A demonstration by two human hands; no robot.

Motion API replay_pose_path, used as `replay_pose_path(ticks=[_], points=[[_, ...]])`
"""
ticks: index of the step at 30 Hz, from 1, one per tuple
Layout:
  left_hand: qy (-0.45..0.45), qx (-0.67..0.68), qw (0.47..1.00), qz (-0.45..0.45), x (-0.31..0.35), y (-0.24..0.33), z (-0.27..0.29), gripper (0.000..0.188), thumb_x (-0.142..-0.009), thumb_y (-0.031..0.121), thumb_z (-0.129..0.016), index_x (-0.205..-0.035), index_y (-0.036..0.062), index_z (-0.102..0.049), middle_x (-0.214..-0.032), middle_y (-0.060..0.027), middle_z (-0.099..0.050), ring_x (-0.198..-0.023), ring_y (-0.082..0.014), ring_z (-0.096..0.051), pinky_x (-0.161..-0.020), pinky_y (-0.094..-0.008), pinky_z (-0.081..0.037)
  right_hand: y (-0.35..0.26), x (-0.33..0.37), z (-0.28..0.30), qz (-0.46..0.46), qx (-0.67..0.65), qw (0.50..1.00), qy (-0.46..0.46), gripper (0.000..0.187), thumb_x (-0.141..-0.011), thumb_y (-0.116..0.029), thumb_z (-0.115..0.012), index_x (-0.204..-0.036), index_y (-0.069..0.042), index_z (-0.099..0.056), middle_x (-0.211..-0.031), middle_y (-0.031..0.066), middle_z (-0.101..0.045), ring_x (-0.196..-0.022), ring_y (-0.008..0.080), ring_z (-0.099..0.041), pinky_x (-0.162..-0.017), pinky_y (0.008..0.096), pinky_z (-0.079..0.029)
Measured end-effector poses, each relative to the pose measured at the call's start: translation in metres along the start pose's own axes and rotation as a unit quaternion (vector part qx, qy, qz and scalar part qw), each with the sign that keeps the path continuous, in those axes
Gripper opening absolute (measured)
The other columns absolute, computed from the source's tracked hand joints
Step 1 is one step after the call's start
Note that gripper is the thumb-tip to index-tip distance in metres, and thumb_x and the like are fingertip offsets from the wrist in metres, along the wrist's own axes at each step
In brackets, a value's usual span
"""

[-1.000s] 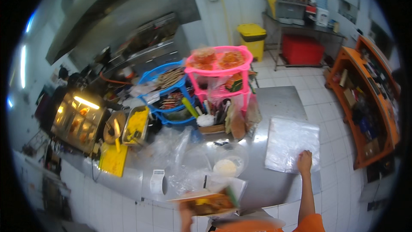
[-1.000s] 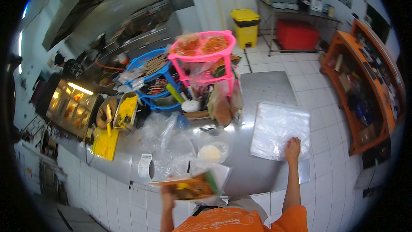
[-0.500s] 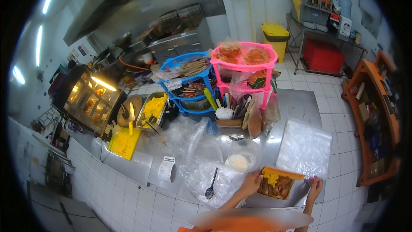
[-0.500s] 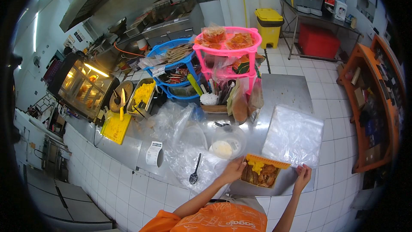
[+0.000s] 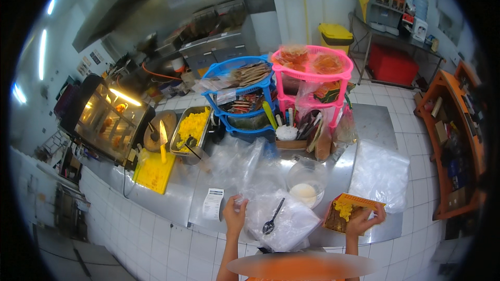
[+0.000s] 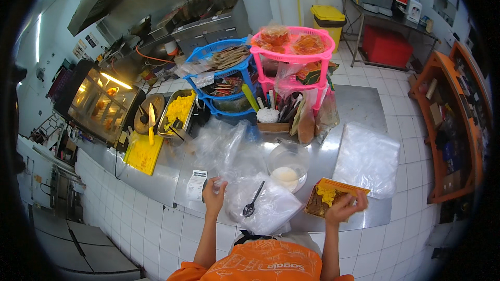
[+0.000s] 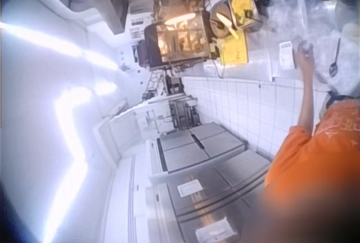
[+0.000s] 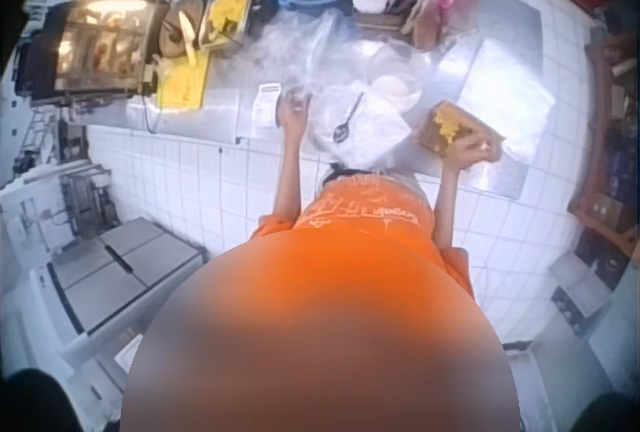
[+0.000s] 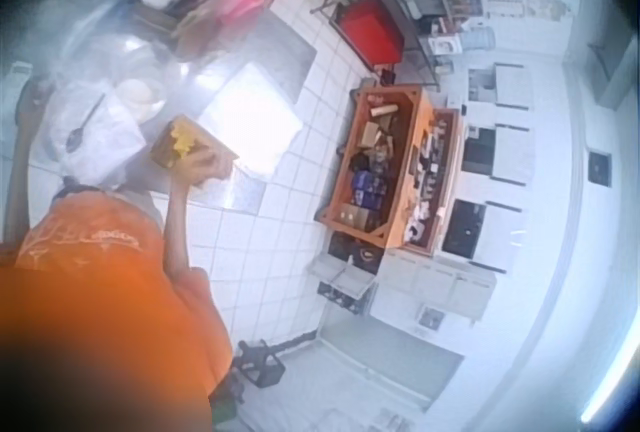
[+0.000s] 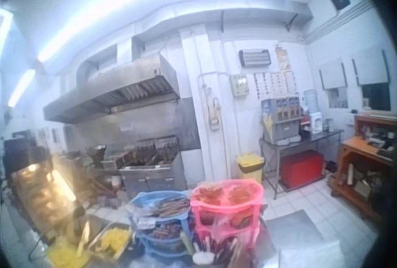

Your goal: The person scoops cooked meat from a container into a paper takeout box, then moves to a counter to cut the meat on a yellow cutting board. They add noodles and yellow rice to the box, write on a receipt, and place the box into a plastic bag.

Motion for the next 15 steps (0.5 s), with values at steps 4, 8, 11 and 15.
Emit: replay_pose_path(ticks=[4, 8, 11, 15], points=[[0.071, 0.173, 0.982, 0.037, 0.006, -0.002, 0.014, 0.024, -0.089, 0.011, -0.067, -0.109, 0.0011, -0.061, -0.073, -0.0084, -0.062, -0.058, -0.0129, -0.061, -0.048, -0.0241, -0.047, -0.077, 0.026, -0.077, 0.0, -0.1, 0.961, -0.258, 0.025, -0.089, -0.007, -0.057, -0.113, -0.003, -0.052, -0.111, 0.0152, -0.052, -0.108, 0.0306, -0.047, -0.092, 0.0389, -0.038], [0.086, 0.205, 0.972, 0.071, 0.0, 0.008, 0.032, 0.02, -0.088, 0.011, -0.068, -0.103, 0.0013, -0.06, -0.07, -0.0033, -0.058, -0.054, -0.0086, -0.055, -0.045, -0.0231, -0.045, -0.15, 0.083, -0.146, -0.021, -0.232, 0.844, -0.483, 0.035, -0.082, -0.008, -0.068, -0.115, -0.007, -0.057, -0.107, 0.013, -0.057, -0.096, 0.0277, -0.054, -0.084, 0.0374, -0.045], [0.138, 0.18, 0.971, 0.073, -0.013, 0.025, 0.048, 0.018, -0.086, 0.012, -0.071, -0.095, 0.0026, -0.059, -0.067, -0.0011, -0.054, -0.054, -0.007, -0.051, -0.044, -0.0226, -0.041, -0.161, 0.115, -0.184, -0.062, -0.214, 0.76, -0.61, 0.024, -0.08, -0.008, -0.071, -0.103, -0.007, -0.064, -0.094, 0.0134, -0.063, -0.087, 0.0266, -0.059, -0.077, 0.0352, -0.048], [0.207, 0.064, 0.976, -0.037, -0.035, 0.068, 0.06, 0.02, -0.083, 0.013, -0.074, -0.087, 0.0044, -0.057, -0.064, -0.0003, -0.049, -0.052, -0.007, -0.047, -0.046, -0.0228, -0.036, -0.151, 0.103, -0.202, -0.003, -0.207, 0.829, -0.52, 0.01, -0.081, -0.002, -0.067, -0.091, -0.004, -0.069, -0.083, 0.0123, -0.066, -0.071, 0.0224, -0.063, -0.065, 0.0311, -0.05]])
Point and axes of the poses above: each hand's wrist, its own x-axis away from the middle knuckle, its own z-axis out of the back of the hand, y = z × x, the point moved 7 cm from there along -x, towards the middle knuckle
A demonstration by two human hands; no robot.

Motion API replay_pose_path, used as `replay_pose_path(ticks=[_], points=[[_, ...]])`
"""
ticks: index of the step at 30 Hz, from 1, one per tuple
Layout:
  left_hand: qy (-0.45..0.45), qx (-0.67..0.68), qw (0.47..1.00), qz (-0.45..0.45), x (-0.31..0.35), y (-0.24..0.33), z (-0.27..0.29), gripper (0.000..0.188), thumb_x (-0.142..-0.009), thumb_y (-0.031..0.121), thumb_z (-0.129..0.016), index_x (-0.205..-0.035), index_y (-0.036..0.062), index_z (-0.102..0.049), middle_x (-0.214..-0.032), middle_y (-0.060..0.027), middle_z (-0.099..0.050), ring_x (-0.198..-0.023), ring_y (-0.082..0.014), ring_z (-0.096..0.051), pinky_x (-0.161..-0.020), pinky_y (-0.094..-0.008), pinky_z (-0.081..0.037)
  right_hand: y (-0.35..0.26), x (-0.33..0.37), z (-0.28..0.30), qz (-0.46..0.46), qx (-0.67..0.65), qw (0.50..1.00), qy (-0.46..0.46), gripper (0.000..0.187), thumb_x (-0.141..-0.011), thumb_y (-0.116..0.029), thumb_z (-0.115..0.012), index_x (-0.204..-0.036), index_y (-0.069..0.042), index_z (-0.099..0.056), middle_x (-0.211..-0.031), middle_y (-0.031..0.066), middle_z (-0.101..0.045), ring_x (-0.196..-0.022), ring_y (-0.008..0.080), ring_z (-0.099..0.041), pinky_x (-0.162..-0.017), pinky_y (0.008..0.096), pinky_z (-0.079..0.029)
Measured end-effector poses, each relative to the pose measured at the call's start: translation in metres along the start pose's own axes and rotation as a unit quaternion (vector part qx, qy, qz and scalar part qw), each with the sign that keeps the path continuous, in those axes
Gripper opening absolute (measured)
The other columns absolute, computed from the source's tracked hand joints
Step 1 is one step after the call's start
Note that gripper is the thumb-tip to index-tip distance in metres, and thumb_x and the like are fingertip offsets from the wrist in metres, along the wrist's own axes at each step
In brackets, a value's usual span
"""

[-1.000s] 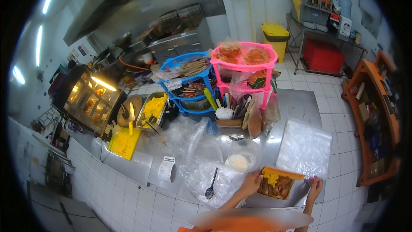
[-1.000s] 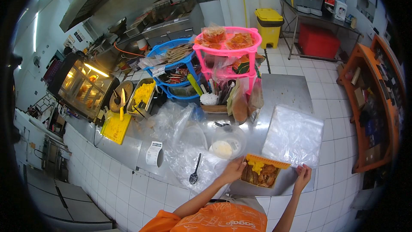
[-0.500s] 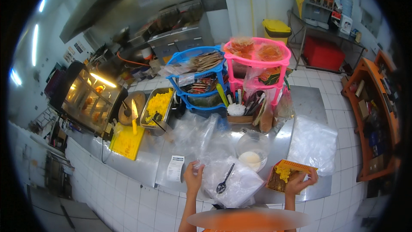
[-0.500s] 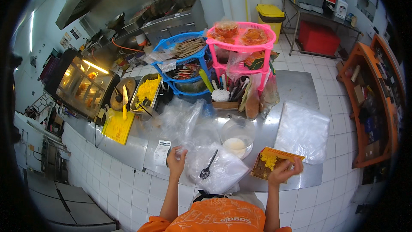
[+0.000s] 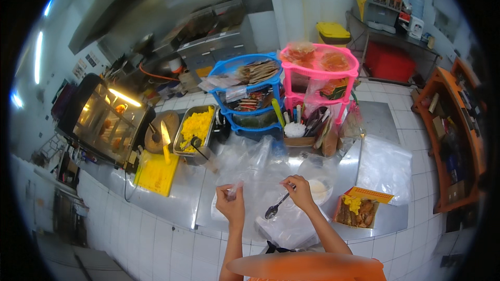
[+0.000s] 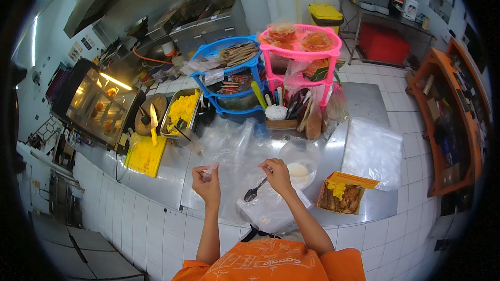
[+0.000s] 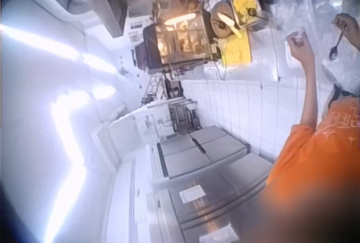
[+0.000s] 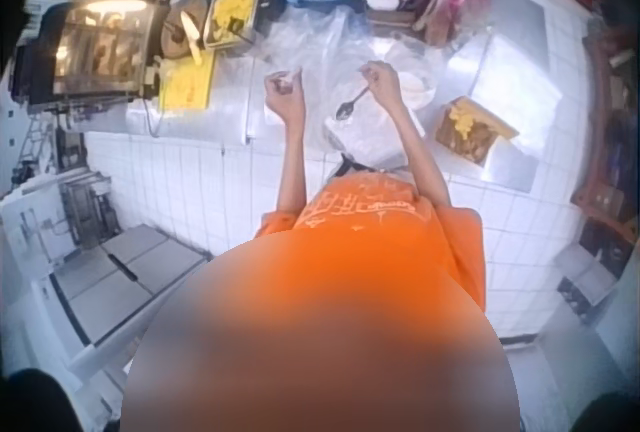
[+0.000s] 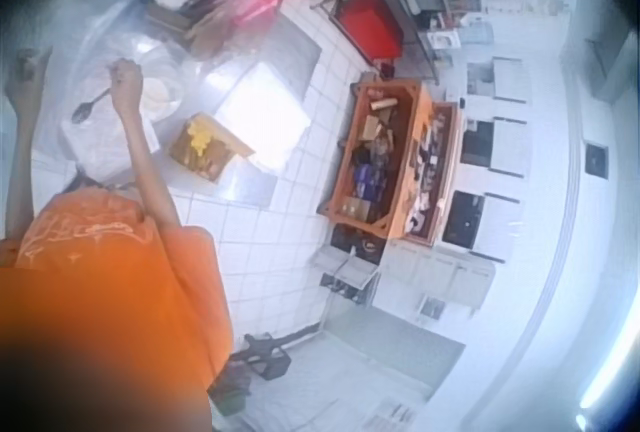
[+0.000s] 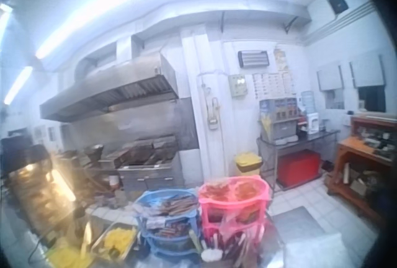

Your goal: The person scoops cooked meat from a container into a paper takeout box, then moves to a counter to cut the meat on a yellow cutting board. They add noodles and yellow rice to the box, write on a receipt, and place the box into a plastic bag.

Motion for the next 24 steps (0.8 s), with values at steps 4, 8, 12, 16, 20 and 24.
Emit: replay_pose_path(ticks=[4, 8, 12, 16, 20, 24], points=[[0.104, -0.084, 0.991, -0.014, -0.039, 0.013, 0.012, 0.022, -0.081, 0.015, -0.076, -0.085, 0.0049, -0.057, -0.065, -0.001, -0.049, -0.053, -0.0087, -0.044, -0.051, -0.0234, -0.037, 0.021, 0.007, 0.016, -0.026, -0.094, 0.995, 0.012, 0.019, -0.082, 0.003, -0.064, -0.1, -0.002, -0.066, -0.082, 0.0113, -0.065, -0.068, 0.022, -0.063, -0.062, 0.03, -0.05], [0.177, -0.032, 0.982, -0.058, -0.073, 0.028, 0.028, 0.024, -0.083, 0.018, -0.076, -0.085, 0.0049, -0.056, -0.07, -0.0014, -0.051, -0.056, -0.009, -0.044, -0.053, -0.0245, -0.039, 0.018, 0.018, 0.022, -0.01, 0.015, 1.0, -0.005, 0.034, -0.079, -0.011, -0.073, -0.11, -0.004, -0.062, -0.101, 0.0133, -0.062, -0.087, 0.0281, -0.06, -0.074, 0.0375, -0.049], [0.129, 0.075, 0.989, 0.0, -0.083, 0.036, 0.041, 0.025, -0.087, 0.022, -0.072, -0.094, 0.0067, -0.054, -0.079, -0.001, -0.054, -0.062, -0.0092, -0.047, -0.053, -0.0243, -0.04, -0.015, 0.018, 0.002, 0.051, 0.053, 0.997, -0.011, 0.065, -0.074, -0.036, -0.08, -0.125, -0.006, -0.053, -0.132, 0.0166, -0.047, -0.114, 0.0359, -0.048, -0.091, 0.0497, -0.042], [0.042, 0.172, 0.972, 0.157, -0.067, 0.026, 0.046, 0.029, -0.088, 0.025, -0.071, -0.104, 0.0111, -0.051, -0.084, -0.0006, -0.055, -0.069, -0.0095, -0.051, -0.053, -0.0223, -0.04, -0.027, 0.001, -0.032, -0.122, -0.362, 0.92, -0.091, 0.064, -0.083, -0.031, -0.074, -0.133, -0.005, -0.043, -0.126, 0.0185, -0.055, -0.107, 0.0225, -0.056, -0.085, 0.0362, -0.049], [0.051, 0.146, 0.969, 0.193, -0.053, 0.011, 0.056, 0.036, -0.087, 0.027, -0.072, -0.111, 0.0143, -0.049, -0.085, 0.001, -0.054, -0.067, -0.0082, -0.05, -0.051, -0.0186, -0.037, -0.047, -0.011, -0.031, -0.149, -0.552, 0.809, -0.134, 0.028, -0.09, -0.013, -0.066, -0.113, -0.001, -0.057, -0.094, 0.0122, -0.068, -0.075, 0.0135, -0.061, -0.067, 0.0256, -0.05], [0.019, 0.246, 0.949, 0.194, -0.042, 0.002, 0.062, 0.04, -0.089, 0.025, -0.07, -0.121, 0.0155, -0.048, -0.095, 0.0, -0.056, -0.075, -0.0075, -0.051, -0.052, -0.0192, -0.037, -0.045, -0.004, -0.009, -0.184, -0.555, 0.803, -0.113, 0.011, -0.091, -0.012, -0.065, -0.091, -0.001, -0.065, -0.076, 0.0081, -0.066, -0.056, 0.0093, -0.052, -0.051, 0.0238, -0.043]])
Point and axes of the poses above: each hand's wrist, its own x-axis away from the middle knuckle, its own z-axis out of the back of the hand, y = z × x, the point moved 7 cm from there along -x, towards the middle knuckle
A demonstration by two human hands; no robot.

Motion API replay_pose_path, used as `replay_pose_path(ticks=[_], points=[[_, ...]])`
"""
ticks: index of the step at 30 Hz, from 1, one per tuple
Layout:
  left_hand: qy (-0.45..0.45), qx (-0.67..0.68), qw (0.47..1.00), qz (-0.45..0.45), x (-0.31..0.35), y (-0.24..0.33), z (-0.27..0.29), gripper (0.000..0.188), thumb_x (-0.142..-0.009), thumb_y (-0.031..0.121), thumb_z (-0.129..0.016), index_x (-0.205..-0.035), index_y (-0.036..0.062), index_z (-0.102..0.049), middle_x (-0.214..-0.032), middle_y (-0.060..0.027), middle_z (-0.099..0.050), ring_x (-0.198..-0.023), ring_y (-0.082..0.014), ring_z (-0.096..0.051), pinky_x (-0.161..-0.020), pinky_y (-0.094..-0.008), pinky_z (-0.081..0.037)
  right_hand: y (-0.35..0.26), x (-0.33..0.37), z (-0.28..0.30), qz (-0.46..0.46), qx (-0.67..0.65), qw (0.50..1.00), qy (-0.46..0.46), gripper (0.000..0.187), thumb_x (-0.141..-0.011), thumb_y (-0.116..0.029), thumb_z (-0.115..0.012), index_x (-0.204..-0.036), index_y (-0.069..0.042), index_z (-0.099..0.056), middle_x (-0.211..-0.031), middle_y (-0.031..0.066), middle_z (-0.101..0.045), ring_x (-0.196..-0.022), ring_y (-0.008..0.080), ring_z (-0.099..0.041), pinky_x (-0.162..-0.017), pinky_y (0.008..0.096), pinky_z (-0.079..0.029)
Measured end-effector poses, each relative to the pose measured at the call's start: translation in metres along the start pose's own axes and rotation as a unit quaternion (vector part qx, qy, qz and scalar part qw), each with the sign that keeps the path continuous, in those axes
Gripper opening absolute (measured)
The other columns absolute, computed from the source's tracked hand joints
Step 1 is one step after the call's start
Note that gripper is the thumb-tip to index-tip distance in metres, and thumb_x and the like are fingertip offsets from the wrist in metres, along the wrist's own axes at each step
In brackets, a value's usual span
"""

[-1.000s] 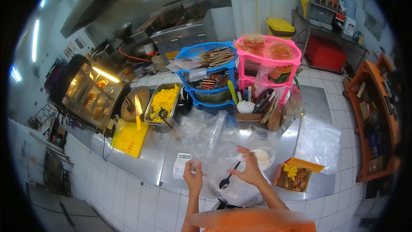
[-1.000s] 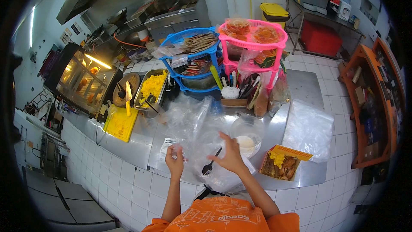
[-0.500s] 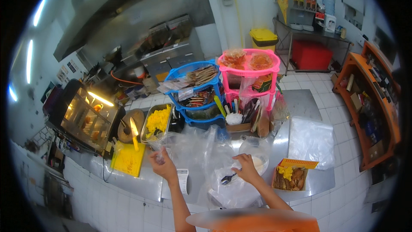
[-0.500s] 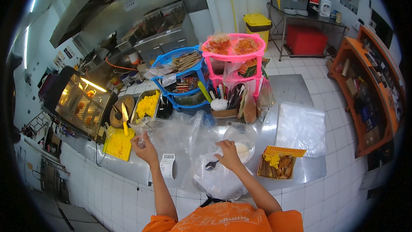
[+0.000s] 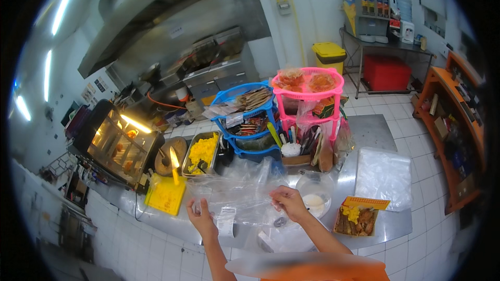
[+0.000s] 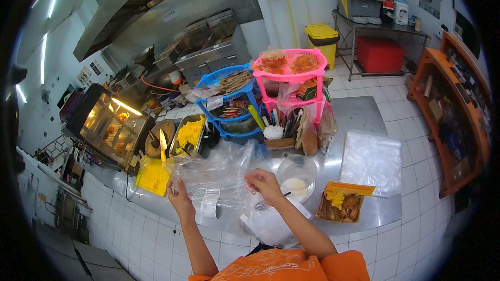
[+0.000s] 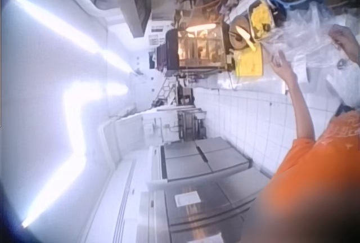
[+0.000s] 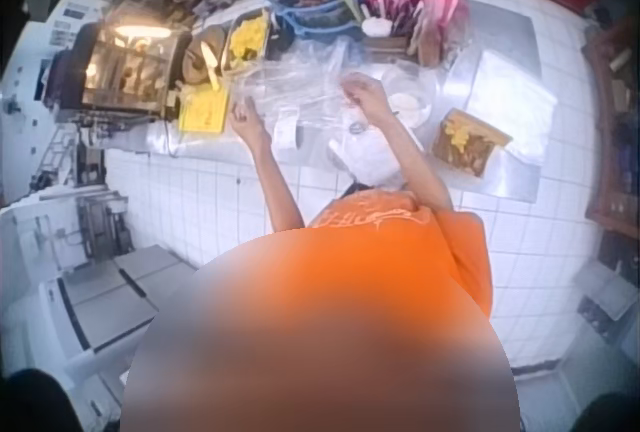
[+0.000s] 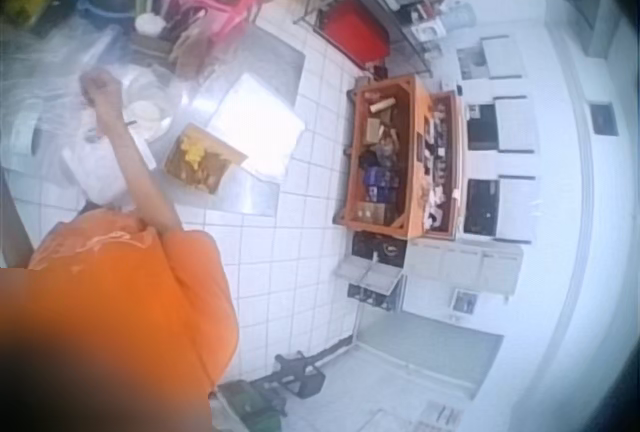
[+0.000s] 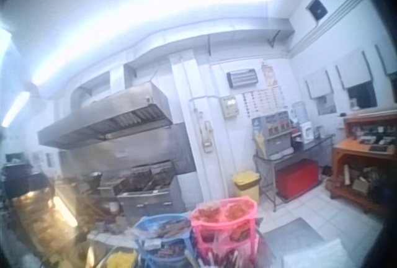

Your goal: The person scoops cooked meat from a container into a paper takeout box, then moves to a counter to cut the meat on a yellow cutting board. They add noodles and yellow rice to the box, write on a receipt, and place the box into a plastic bag.

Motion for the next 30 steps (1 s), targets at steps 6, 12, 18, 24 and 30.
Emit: replay_pose_path(ticks=[6, 12, 18, 24, 30], points=[[-0.043, 0.188, 0.981, 0.026, 0.023, 0.015, -0.019, 0.046, -0.092, 0.018, -0.066, -0.132, 0.0122, -0.045, -0.102, -0.0011, -0.058, -0.082, -0.0065, -0.054, -0.06, -0.0205, -0.045, -0.02, 0.019, 0.011, 0.02, -0.016, 0.998, 0.054, 0.023, -0.097, -0.021, -0.059, -0.089, -0.001, -0.065, -0.06, 0.0013, -0.053, -0.048, 0.0055, -0.041, -0.04, 0.0219, -0.028], [-0.149, 0.194, 0.968, 0.053, 0.035, 0.032, -0.033, 0.035, -0.091, 0.014, -0.066, -0.122, 0.0066, -0.053, -0.098, 0.0015, -0.059, -0.082, -0.0064, -0.056, -0.071, -0.02, -0.049, -0.04, 0.034, 0.019, -0.015, 0.028, 0.999, 0.03, 0.045, -0.1, -0.041, -0.049, -0.09, 0.0, -0.064, -0.049, -0.004, -0.039, -0.039, 0.0045, -0.032, -0.038, 0.0217, -0.023], [-0.165, 0.146, 0.975, -0.007, 0.037, 0.037, -0.031, 0.018, -0.09, 0.012, -0.066, -0.103, 0.0099, -0.054, -0.098, -0.0001, -0.059, -0.082, -0.0091, -0.057, -0.068, -0.0232, -0.05, -0.06, 0.048, 0.025, -0.016, -0.002, 0.999, 0.04, 0.053, -0.1, -0.047, -0.045, -0.102, 0.001, -0.066, -0.047, -0.0062, -0.036, -0.037, 0.004, -0.029, -0.036, 0.0213, -0.022], [-0.285, -0.047, 0.957, 0.029, 0.055, 0.027, -0.047, 0.048, -0.093, 0.025, -0.064, -0.133, 0.0123, -0.042, -0.124, -0.0115, -0.059, -0.1, -0.0185, -0.063, -0.076, -0.0319, -0.055, -0.126, 0.065, 0.072, 0.143, 0.122, 0.965, 0.183, 0.038, -0.1, -0.036, -0.05, -0.115, -0.004, -0.063, -0.061, -0.0069, -0.044, -0.05, 0.0032, -0.039, -0.044, 0.0188, -0.032], [-0.278, -0.238, 0.925, 0.1, 0.047, -0.072, -0.016, 0.042, -0.093, 0.026, -0.063, -0.13, 0.0107, -0.051, -0.121, -0.0137, -0.061, -0.099, -0.0178, -0.063, -0.075, -0.0308, -0.054, -0.238, 0.156, 0.174, 0.533, 0.125, 0.725, 0.418, 0.027, -0.102, -0.031, -0.044, -0.105, -0.009, -0.059, -0.101, 0.0017, -0.059, -0.1, 0.014, -0.054, -0.088, 0.0334, -0.043]])
Point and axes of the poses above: each hand's wrist, its own x-axis away from the middle knuckle, its own z-axis out of the back of the hand, y = z × x, the point moved 7 cm from there along -x, towards the middle knuckle
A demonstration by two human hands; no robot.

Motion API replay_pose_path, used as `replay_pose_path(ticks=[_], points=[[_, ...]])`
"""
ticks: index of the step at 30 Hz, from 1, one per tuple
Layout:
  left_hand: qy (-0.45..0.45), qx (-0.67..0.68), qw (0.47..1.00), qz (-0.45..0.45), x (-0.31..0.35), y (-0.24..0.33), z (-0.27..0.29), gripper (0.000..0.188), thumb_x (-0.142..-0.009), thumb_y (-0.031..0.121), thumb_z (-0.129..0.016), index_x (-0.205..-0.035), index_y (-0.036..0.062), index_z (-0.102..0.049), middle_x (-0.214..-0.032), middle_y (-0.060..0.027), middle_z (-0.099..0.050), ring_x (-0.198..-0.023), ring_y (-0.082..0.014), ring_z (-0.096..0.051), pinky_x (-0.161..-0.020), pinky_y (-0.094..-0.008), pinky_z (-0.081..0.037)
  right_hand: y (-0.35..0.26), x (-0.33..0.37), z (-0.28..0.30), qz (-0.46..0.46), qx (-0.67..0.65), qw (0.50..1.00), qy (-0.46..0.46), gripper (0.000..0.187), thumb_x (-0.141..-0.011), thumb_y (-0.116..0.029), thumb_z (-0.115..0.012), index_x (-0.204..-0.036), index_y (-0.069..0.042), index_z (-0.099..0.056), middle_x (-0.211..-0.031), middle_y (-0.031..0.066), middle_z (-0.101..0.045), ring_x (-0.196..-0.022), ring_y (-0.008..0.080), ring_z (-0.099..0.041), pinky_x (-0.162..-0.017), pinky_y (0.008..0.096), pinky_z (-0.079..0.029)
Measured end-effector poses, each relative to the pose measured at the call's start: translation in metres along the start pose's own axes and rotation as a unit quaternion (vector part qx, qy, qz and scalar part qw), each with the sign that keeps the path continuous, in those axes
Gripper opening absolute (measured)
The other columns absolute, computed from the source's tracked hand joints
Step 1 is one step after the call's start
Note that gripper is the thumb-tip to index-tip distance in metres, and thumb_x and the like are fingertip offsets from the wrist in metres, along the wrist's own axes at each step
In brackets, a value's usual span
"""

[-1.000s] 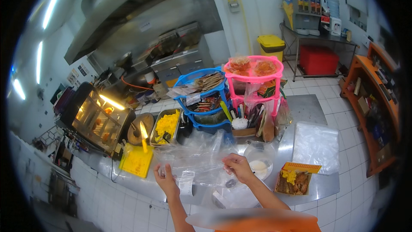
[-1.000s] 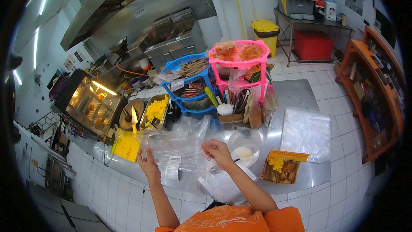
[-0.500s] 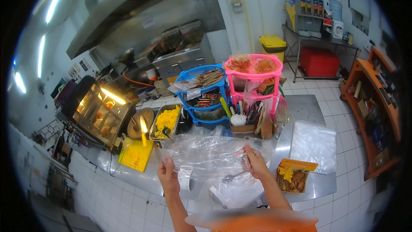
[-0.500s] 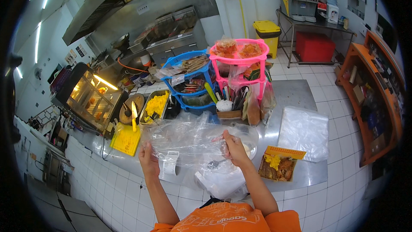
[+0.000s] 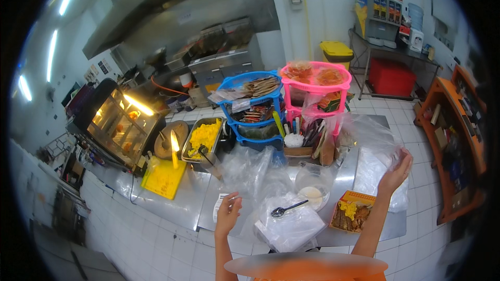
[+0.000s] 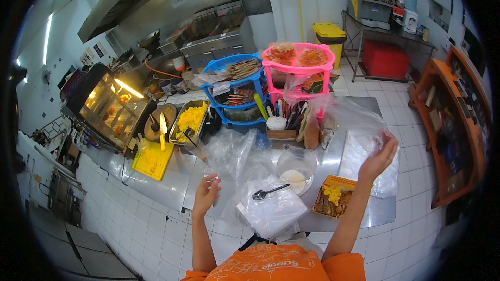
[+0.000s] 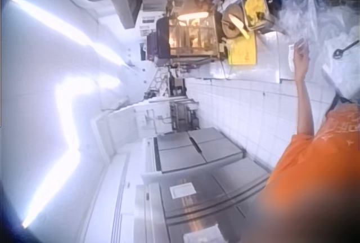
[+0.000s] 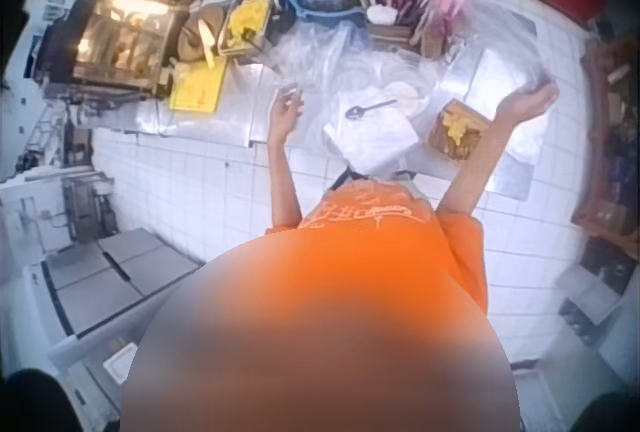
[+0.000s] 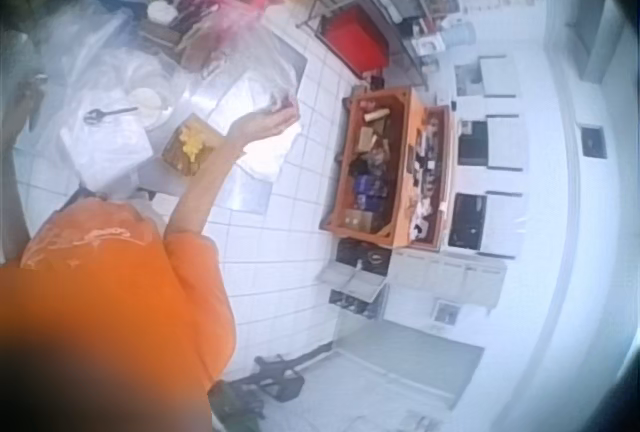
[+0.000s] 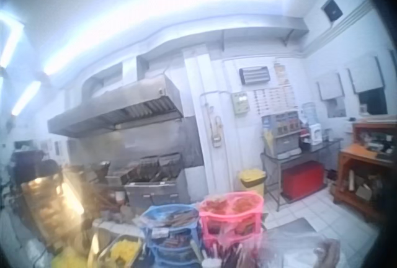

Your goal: The person scoops cooked meat from a container into a paper takeout box, then moves to a counter to cut the meat on a yellow cutting board. They add noodles and yellow rice to the box, write on a receipt, and place the box into a plastic bag.

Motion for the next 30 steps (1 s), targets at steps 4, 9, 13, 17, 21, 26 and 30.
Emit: replay_pose_path(ticks=[4, 9, 13, 17, 21, 26, 30], points=[[0.06, -0.108, 0.992, -0.033, -0.036, -0.064, -0.006, 0.047, -0.09, 0.029, -0.068, -0.128, 0.0073, -0.054, -0.123, -0.0158, -0.06, -0.094, -0.0219, -0.064, -0.079, -0.0317, -0.053, 0.062, -0.005, 0.001, -0.034, 0.403, 0.889, -0.216, 0.028, -0.099, -0.025, -0.048, -0.105, -0.001, -0.062, -0.103, 0.0126, -0.066, -0.099, 0.0242, -0.059, -0.088, 0.0343, -0.043], [0.168, -0.119, 0.951, -0.23, -0.075, -0.066, -0.045, 0.045, -0.086, 0.017, -0.07, -0.128, 0.0082, -0.057, -0.12, -0.0142, -0.059, -0.097, -0.0237, -0.063, -0.081, -0.0327, -0.053, 0.131, 0.044, 0.019, -0.249, 0.565, 0.607, -0.501, 0.057, -0.088, -0.054, -0.057, -0.125, -0.011, -0.054, -0.112, 0.0223, -0.065, -0.112, 0.0405, -0.058, -0.101, 0.0513, -0.037], [0.092, -0.124, 0.971, -0.182, -0.101, -0.072, -0.079, 0.041, -0.081, 0.004, -0.067, -0.121, 0.0106, -0.063, -0.106, -0.0118, -0.061, -0.093, -0.0223, -0.062, -0.077, -0.0336, -0.052, 0.11, 0.047, 0.018, -0.229, 0.658, 0.568, -0.437, 0.071, -0.086, -0.067, -0.051, -0.139, -0.02, -0.04, -0.115, 0.0249, -0.064, -0.117, 0.0428, -0.055, -0.104, 0.0676, -0.021], [0.09, -0.227, 0.923, -0.298, -0.093, -0.056, -0.098, 0.041, -0.076, -0.003, -0.063, -0.114, 0.0118, -0.067, -0.094, -0.0096, -0.058, -0.082, -0.0234, -0.059, -0.073, -0.0341, -0.049, 0.085, 0.05, 0.013, -0.232, 0.671, 0.582, -0.396, 0.074, -0.086, -0.068, -0.049, -0.143, -0.023, -0.034, -0.114, 0.0225, -0.065, -0.117, 0.0414, -0.056, -0.105, 0.0687, -0.018], [0.077, -0.242, 0.918, -0.303, -0.089, -0.051, -0.103, 0.038, -0.077, -0.002, -0.062, -0.111, 0.013, -0.068, -0.09, -0.0082, -0.056, -0.081, -0.026, -0.057, -0.076, -0.037, -0.047, 0.071, 0.048, 0.026, -0.231, 0.652, 0.624, -0.363, 0.069, -0.089, -0.064, -0.048, -0.141, -0.021, -0.036, -0.107, 0.0193, -0.068, -0.11, 0.0393, -0.06, -0.103, 0.0674, -0.021], [0.103, -0.181, 0.934, -0.289, -0.101, -0.037, -0.079, 0.029, -0.085, 0.005, -0.063, -0.113, 0.0125, -0.067, -0.089, -0.0098, -0.055, -0.085, -0.0254, -0.057, -0.076, -0.0362, -0.048, 0.056, 0.029, 0.065, -0.208, 0.667, 0.648, -0.304, 0.06, -0.091, -0.054, -0.054, -0.137, -0.019, -0.04, -0.1, 0.0172, -0.07, -0.103, 0.0362, -0.064, -0.101, 0.067, -0.024], [0.075, -0.119, 0.956, -0.259, -0.118, -0.033, -0.058, 0.031, -0.091, 0.012, -0.061, -0.122, 0.0114, -0.062, -0.1, -0.0141, -0.057, -0.093, -0.0255, -0.059, -0.076, -0.0344, -0.05, 0.055, -0.001, 0.105, -0.208, 0.673, 0.628, -0.331, 0.049, -0.089, -0.042, -0.061, -0.118, -0.003, -0.057, -0.099, 0.0189, -0.07, -0.098, 0.0326, -0.067, -0.089, 0.0439, -0.048]])
Point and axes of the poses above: each hand's wrist, its own x-axis away from the middle knuckle, its own z-axis out of the back of the hand, y = z × x, the point moved 7 cm from there along -x, towards the middle knuckle
